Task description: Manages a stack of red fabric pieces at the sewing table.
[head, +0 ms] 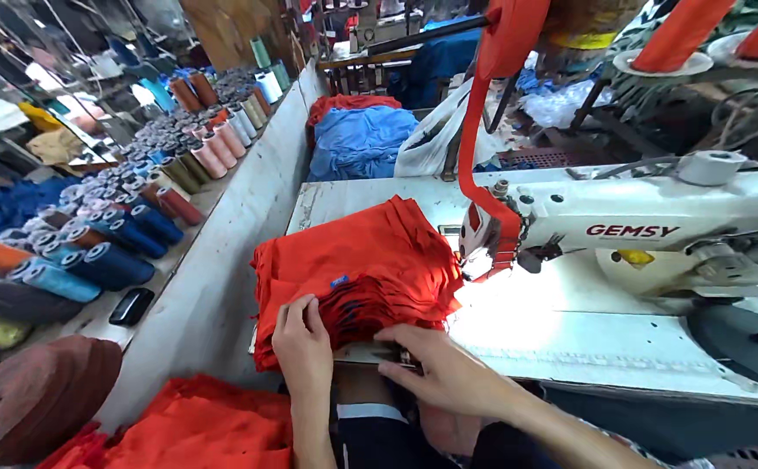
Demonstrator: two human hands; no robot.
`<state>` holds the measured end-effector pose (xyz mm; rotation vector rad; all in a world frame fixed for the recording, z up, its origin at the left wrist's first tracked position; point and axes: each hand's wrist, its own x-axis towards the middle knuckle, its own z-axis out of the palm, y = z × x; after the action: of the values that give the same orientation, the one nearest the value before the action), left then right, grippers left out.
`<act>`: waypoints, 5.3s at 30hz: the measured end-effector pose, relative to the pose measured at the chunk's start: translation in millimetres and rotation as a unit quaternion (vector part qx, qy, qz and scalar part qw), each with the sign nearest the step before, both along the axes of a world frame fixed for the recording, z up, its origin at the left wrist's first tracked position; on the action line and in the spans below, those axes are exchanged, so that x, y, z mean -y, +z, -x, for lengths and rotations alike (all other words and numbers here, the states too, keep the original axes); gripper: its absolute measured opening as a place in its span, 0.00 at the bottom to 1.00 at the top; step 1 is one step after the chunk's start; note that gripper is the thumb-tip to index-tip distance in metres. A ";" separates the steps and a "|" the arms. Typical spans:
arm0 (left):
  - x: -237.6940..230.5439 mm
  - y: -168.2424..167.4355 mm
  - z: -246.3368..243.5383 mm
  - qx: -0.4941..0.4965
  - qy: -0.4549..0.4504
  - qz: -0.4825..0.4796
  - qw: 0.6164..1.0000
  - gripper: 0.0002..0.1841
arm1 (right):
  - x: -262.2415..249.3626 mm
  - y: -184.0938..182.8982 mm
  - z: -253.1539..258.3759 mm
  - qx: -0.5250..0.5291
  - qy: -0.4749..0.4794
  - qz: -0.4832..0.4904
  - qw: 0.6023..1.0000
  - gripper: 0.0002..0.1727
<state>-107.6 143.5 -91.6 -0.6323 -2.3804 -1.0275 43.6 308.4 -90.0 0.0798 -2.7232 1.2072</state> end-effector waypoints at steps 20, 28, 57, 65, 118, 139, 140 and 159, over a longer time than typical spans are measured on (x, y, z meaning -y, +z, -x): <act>12.5 -7.3 -12.8 0.019 0.012 0.018 1.000 0.09 | 32.5 8.1 98.2 -0.129 -0.023 -0.291 0.948 0.19; 14.8 -8.1 -14.0 0.014 0.011 -0.002 1.000 0.10 | 26.7 6.2 85.8 -0.094 -0.028 -0.261 0.960 0.22; -11.0 -12.6 -10.3 0.009 0.011 0.034 0.999 0.19 | -0.1 -10.9 36.3 -0.094 -0.117 -0.185 0.971 0.24; -5.0 -10.7 -8.7 0.033 0.005 0.073 0.997 0.06 | 0.0 -9.6 35.4 -0.084 -0.112 -0.185 0.973 0.24; 18.6 -47.5 -32.0 0.136 -0.048 -0.163 0.976 0.06 | 24.8 7.6 82.7 -0.058 0.040 -0.311 0.948 0.17; 11.8 -33.0 -34.1 0.062 -0.017 0.014 0.998 0.07 | 1.2 -3.7 49.7 -0.100 -0.050 -0.293 0.949 0.22; 14.9 -32.2 -35.3 0.064 -0.020 0.017 0.998 0.07 | 3.8 -3.5 50.1 -0.098 -0.044 -0.294 0.950 0.22; 33.6 -59.2 -47.5 0.052 0.012 -0.053 0.997 0.10 | 14.0 -17.1 43.4 -0.122 -0.057 -0.306 0.943 0.23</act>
<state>-60.2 109.9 -150.8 -0.5217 -2.3969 -1.1956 0.2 294.3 -107.1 0.1329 -2.7185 0.2634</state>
